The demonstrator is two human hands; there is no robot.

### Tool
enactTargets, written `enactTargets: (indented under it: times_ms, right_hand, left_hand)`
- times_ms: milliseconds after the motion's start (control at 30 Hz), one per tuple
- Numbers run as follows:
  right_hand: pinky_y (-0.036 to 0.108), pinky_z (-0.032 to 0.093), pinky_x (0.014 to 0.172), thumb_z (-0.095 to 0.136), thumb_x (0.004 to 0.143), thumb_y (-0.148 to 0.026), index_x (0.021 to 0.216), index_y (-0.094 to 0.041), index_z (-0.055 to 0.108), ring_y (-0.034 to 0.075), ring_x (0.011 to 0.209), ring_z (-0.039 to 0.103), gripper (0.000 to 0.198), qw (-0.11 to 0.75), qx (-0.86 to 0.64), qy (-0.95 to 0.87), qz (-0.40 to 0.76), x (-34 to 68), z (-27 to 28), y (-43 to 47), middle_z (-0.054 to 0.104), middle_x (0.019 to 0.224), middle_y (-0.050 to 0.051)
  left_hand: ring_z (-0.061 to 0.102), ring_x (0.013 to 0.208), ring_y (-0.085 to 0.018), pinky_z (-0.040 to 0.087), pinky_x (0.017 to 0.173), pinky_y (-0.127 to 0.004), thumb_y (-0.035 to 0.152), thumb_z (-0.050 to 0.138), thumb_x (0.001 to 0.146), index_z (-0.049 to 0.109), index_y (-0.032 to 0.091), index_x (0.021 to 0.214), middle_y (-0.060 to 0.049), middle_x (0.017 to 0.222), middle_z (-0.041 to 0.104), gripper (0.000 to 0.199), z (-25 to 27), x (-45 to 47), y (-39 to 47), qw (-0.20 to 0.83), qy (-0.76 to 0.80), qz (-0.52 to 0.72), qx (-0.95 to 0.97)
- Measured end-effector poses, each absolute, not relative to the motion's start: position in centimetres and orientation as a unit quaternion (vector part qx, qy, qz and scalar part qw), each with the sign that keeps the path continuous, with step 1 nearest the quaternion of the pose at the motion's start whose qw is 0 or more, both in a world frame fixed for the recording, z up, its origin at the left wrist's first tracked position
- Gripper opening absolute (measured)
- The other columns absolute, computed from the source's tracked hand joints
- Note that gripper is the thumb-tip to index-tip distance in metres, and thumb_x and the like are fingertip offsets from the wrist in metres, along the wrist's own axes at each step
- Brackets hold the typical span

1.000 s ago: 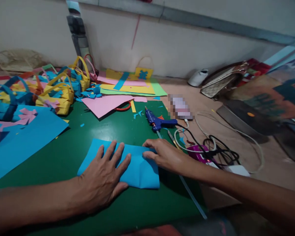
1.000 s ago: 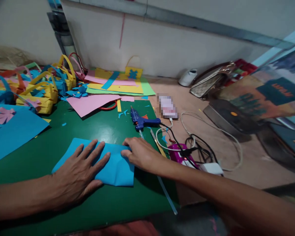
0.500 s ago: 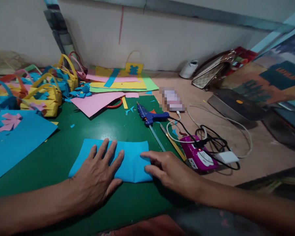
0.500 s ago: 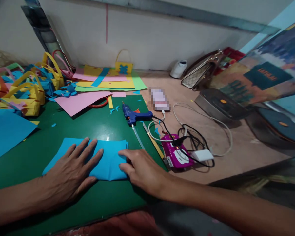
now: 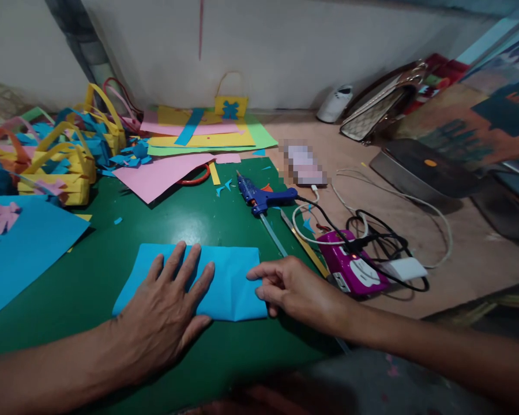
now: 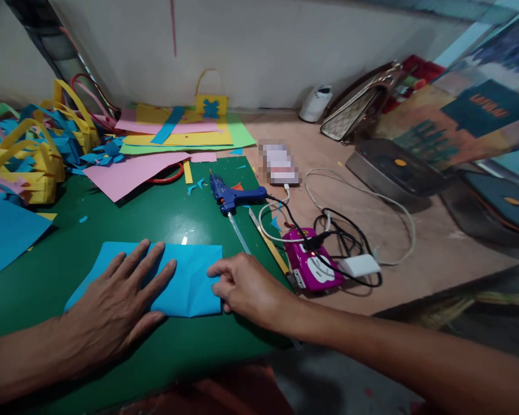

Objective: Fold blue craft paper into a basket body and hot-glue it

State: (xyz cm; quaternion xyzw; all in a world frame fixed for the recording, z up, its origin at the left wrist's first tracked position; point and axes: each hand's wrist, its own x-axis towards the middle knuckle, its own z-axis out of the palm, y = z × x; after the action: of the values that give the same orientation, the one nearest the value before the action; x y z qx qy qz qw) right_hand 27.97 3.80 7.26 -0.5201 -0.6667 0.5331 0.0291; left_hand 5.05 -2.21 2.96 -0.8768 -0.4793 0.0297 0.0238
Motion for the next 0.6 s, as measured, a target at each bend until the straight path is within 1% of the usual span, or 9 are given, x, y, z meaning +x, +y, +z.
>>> enactTargets:
  times_ms: [167,300,433,533,600]
  right_hand:
    - [0.021,0.042,0.051,0.049,0.074,-0.015,0.109,-0.011,0.063,0.011,0.050,0.057,0.038,0.030,-0.518,-0.669,0.532,28.1,7.1,3.7,0.058,0.051,-0.003]
    - [0.021,0.040,0.051,0.048,0.075,-0.016,0.101,-0.013,0.066,0.011,0.051,0.056,0.032,0.025,-0.507,-0.688,0.519,28.1,7.1,3.7,0.058,0.053,-0.002]
    - [0.022,0.037,0.052,0.046,0.075,-0.018,0.091,-0.015,0.068,0.012,0.055,0.054,0.027,0.024,-0.492,-0.732,0.470,28.0,7.4,4.2,0.059,0.058,-0.001]
    - [0.023,0.036,0.054,0.047,0.075,-0.018,0.093,-0.015,0.068,0.012,0.057,0.053,0.028,0.027,-0.486,-0.760,0.430,27.8,7.7,4.9,0.061,0.061,-0.001]
    - [0.023,0.037,0.054,0.047,0.076,-0.019,0.095,-0.015,0.068,0.012,0.057,0.053,0.029,0.023,-0.479,-0.772,0.418,27.7,7.8,5.2,0.062,0.061,0.000]
  left_hand:
    - [0.021,0.132,-0.043,0.031,0.096,-0.057,0.053,0.032,0.089,0.029,0.025,0.140,-0.017,0.147,0.022,0.058,3.0,5.1,-2.2,0.025,-0.483,0.033,-0.875]
    - [0.022,0.131,-0.044,0.032,0.094,-0.058,0.052,0.038,0.088,0.027,0.027,0.140,-0.017,0.146,0.025,0.059,3.3,5.2,-2.2,0.029,-0.482,0.040,-0.875]
    - [0.025,0.129,-0.046,0.034,0.092,-0.058,0.052,0.046,0.085,0.032,0.025,0.139,-0.020,0.143,0.030,0.062,3.7,5.5,-2.7,0.029,-0.492,0.058,-0.868]
    - [0.029,0.126,-0.049,0.035,0.089,-0.061,0.056,0.049,0.082,0.036,0.022,0.137,-0.023,0.139,0.035,0.066,4.1,5.7,-3.0,0.035,-0.505,0.068,-0.860]
    - [0.034,0.123,-0.048,0.034,0.088,-0.062,0.059,0.046,0.082,0.040,0.022,0.135,-0.023,0.137,0.038,0.065,4.4,5.7,-3.0,0.037,-0.506,0.062,-0.860]
